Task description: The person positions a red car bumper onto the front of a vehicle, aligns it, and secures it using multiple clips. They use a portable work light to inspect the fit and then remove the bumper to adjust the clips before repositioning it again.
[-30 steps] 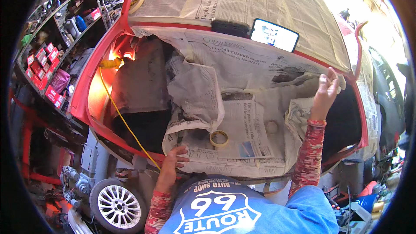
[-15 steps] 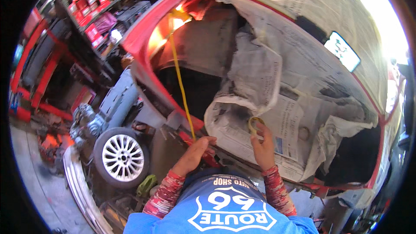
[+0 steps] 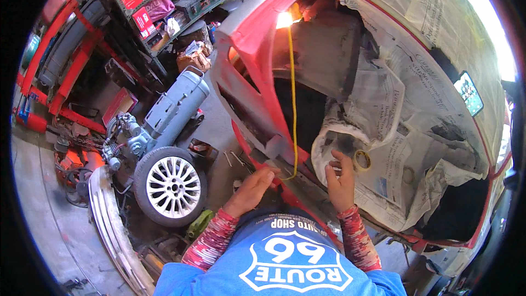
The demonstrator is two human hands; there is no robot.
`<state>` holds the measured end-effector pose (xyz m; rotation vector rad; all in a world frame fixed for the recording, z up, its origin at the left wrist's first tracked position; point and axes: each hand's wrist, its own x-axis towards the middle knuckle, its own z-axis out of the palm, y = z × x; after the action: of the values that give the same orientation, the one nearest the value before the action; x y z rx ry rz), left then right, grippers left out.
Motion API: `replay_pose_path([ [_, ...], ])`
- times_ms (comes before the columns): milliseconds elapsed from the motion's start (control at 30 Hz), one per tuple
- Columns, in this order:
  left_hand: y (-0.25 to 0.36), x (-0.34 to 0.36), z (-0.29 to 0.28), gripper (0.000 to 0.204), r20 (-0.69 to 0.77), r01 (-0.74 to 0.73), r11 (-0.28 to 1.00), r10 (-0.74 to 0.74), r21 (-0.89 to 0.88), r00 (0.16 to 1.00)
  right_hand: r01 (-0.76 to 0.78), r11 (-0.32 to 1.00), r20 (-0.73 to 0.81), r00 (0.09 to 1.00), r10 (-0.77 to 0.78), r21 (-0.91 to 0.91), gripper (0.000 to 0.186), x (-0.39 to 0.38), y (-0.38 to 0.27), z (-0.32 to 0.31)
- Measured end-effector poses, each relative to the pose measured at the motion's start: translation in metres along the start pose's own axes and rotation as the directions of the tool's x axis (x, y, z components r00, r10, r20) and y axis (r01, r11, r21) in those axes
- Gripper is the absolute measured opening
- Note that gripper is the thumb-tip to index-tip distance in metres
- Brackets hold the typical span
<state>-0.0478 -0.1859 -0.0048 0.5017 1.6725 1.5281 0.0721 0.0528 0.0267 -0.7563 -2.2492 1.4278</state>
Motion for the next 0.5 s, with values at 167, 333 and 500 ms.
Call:
replay_pose_path([
  [167, 0.002, -0.021, -0.084, 0.044, -0.066, 0.079, 0.996, -0.076, 0.047, 0.995, -0.012, 0.991, -0.010, 1.000, 0.014, 0.133, 0.040, -0.007, -0.035, 0.080],
  [333, 0.003, -0.031, -0.156, 0.040, -0.075, 0.003, 0.908, 0.032, 0.419, 0.997, -0.035, 0.994, 0.074, 0.997, 0.028, 0.106, 0.037, -0.020, -0.050, 0.128],
  [500, -0.014, -0.060, -0.202, 0.056, -0.049, -0.018, 0.732, 0.070, 0.681, 0.996, -0.146, 0.989, 0.344, 0.927, 0.148, -0.031, 0.035, -0.034, -0.049, 0.135],
])
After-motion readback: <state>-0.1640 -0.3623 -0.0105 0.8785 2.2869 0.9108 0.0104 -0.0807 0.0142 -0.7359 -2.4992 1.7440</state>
